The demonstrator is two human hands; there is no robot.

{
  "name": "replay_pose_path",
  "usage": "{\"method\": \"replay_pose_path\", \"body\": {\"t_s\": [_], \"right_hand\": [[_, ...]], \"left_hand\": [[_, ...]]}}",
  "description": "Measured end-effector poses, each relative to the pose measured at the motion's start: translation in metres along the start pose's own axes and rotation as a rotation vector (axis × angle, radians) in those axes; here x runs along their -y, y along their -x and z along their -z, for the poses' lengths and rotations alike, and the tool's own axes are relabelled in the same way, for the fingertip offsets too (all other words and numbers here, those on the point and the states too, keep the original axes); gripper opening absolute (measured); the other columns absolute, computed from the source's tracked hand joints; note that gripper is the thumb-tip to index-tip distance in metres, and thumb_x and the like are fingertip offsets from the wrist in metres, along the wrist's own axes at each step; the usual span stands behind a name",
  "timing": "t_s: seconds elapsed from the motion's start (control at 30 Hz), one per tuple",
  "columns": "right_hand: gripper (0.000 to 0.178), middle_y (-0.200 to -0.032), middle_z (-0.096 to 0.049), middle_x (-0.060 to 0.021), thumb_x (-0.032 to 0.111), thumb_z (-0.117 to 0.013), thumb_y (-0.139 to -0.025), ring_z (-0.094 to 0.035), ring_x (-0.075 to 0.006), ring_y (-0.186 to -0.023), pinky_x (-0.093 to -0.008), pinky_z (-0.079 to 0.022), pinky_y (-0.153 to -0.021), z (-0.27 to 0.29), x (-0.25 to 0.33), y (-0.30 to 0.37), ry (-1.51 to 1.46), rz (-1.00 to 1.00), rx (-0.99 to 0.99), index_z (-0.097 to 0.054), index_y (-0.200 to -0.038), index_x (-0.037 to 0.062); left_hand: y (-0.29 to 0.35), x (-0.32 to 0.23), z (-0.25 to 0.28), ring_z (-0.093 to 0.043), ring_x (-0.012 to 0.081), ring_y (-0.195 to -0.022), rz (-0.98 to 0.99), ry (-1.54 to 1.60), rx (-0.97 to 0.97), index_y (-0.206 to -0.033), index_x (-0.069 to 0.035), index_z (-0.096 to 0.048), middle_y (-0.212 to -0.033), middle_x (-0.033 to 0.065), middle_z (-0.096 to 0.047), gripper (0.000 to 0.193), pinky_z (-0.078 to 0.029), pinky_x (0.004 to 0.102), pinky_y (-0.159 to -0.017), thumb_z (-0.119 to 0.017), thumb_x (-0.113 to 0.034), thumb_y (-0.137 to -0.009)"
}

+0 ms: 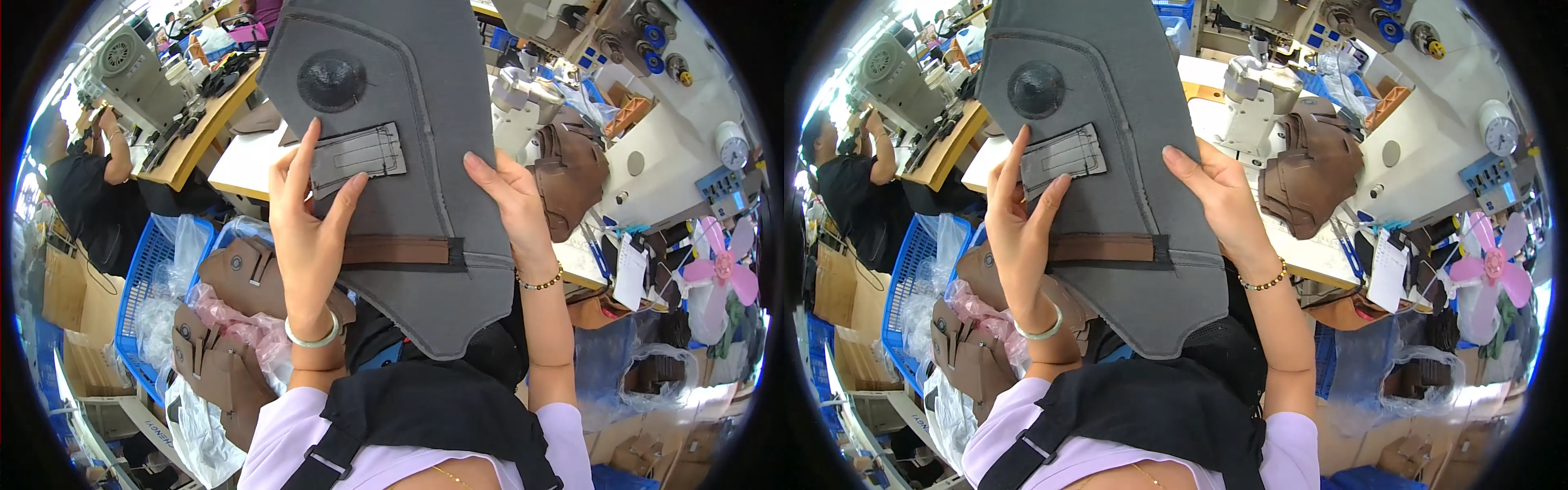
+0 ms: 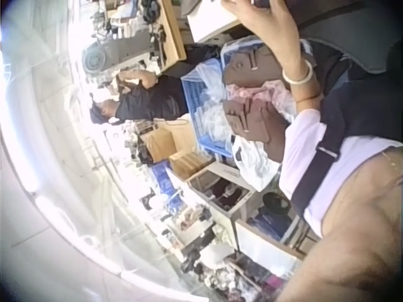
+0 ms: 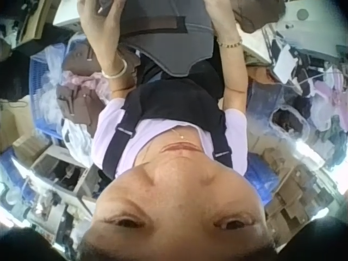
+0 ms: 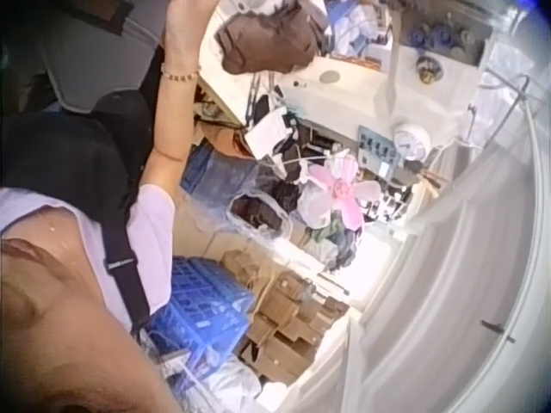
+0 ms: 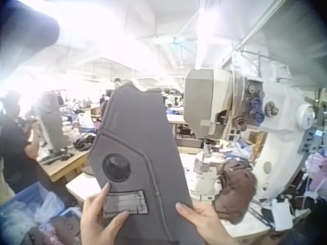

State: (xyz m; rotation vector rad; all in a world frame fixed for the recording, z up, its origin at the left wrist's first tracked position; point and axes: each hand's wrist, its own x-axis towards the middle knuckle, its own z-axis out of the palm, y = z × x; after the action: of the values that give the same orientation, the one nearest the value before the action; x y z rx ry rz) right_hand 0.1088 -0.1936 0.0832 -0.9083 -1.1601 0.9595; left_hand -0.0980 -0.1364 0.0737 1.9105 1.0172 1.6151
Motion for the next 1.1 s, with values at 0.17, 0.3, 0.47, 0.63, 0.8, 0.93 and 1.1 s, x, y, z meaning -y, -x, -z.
{"method": "replay_pose_path", "body": {"t_s": [0.17, 0.3, 0.47, 0.63, 0.8, 0.93, 1.1], "right_hand": [[0.039, -0.121, -0.059, -0.0057, 0.018, -0.055, -0.095, -0.053, -0.0092, -0.107, -0.0243, -0.040, -0.094, -0.002, 0.002, 0.004, 0.044, 0.064, 0.016, -0.051, -0.128, -0.0023], [0.040, -0.119, -0.059, -0.0026, 0.018, -0.055, -0.095, -0.051, -0.0073, -0.105, -0.0228, -0.039, -0.093, 0.033, 0.018, -0.002, 0.189, -0.086, 0.241, -0.050, -0.129, -0.0038], [0.041, -0.107, -0.062, -0.0036, 0.017, -0.060, -0.092, -0.052, -0.0065, -0.097, -0.0232, -0.044, -0.085, 0.068, 0.038, -0.021, 0.562, -0.472, 0.793, -0.050, -0.125, -0.0078], [0.040, -0.099, -0.064, -0.0084, 0.016, -0.060, -0.092, -0.057, -0.0087, -0.090, -0.0243, -0.049, -0.077, 0.068, 0.034, -0.012, 0.272, -0.945, 0.984, -0.051, -0.121, -0.0097], [0.039, -0.100, -0.065, -0.0136, 0.017, -0.061, -0.091, -0.062, -0.0118, -0.085, -0.0257, -0.053, -0.071, 0.086, -0.005, -0.002, 0.310, -0.978, 0.998, -0.052, -0.118, -0.0108], [0.041, -0.098, -0.066, -0.0137, 0.019, -0.062, -0.091, -0.063, -0.0124, -0.084, -0.0255, -0.053, -0.071, 0.090, -0.022, 0.008, 0.237, -1.050, 0.932, -0.053, -0.118, -0.0109], [0.041, -0.098, -0.066, -0.0137, 0.018, -0.062, -0.091, -0.063, -0.0125, -0.084, -0.0256, -0.053, -0.072, 0.089, -0.029, 0.016, 0.304, -1.012, 0.912, -0.053, -0.118, -0.0108]], "left_hand": [[0.005, -0.018, 0.010, -0.054, 0.0161, -0.091, 0.061, -0.087, 0.058, -0.130, -0.011, -0.054, -0.108, 0.0074, -0.053, 0.061, -0.044, 0.0263, -0.067, -0.076, -0.010, -0.074], [0.012, -0.029, 0.022, -0.057, 0.0237, -0.098, -0.078, -0.488, -0.100, -0.125, -0.011, -0.058, -0.116, 0.0118, -0.053, 0.056, -0.048, 0.0331, -0.072, -0.077, -0.011, -0.073], [-0.007, -0.060, 0.022, -0.051, 0.0313, -0.117, -0.580, -0.558, 0.398, -0.125, -0.006, -0.057, -0.128, 0.0144, -0.052, 0.064, -0.040, 0.0392, -0.097, -0.080, -0.018, -0.067], [-0.021, -0.020, -0.029, -0.060, 0.0279, -0.102, -0.032, -0.151, 1.479, -0.129, -0.002, -0.049, -0.111, 0.0176, -0.063, 0.065, -0.045, 0.0348, -0.090, -0.075, -0.030, -0.076], [-0.007, 0.017, -0.064, -0.065, 0.0208, -0.086, 0.275, 0.070, 1.736, -0.114, 0.001, -0.063, -0.096, 0.0143, -0.069, 0.047, -0.050, 0.0299, -0.080, -0.074, -0.024, -0.075], [-0.002, 0.028, -0.071, -0.064, 0.0140, -0.079, 0.461, 0.116, 1.813, -0.109, 0.001, -0.066, -0.091, 0.0091, -0.070, 0.040, -0.050, 0.0258, -0.077, -0.076, -0.015, -0.074], [0.002, 0.034, -0.073, -0.063, 0.0120, -0.078, 0.540, 0.113, 1.851, -0.109, 0.002, -0.065, -0.091, 0.0075, -0.070, 0.041, -0.051, 0.0247, -0.075, -0.077, -0.013, -0.073]]}}
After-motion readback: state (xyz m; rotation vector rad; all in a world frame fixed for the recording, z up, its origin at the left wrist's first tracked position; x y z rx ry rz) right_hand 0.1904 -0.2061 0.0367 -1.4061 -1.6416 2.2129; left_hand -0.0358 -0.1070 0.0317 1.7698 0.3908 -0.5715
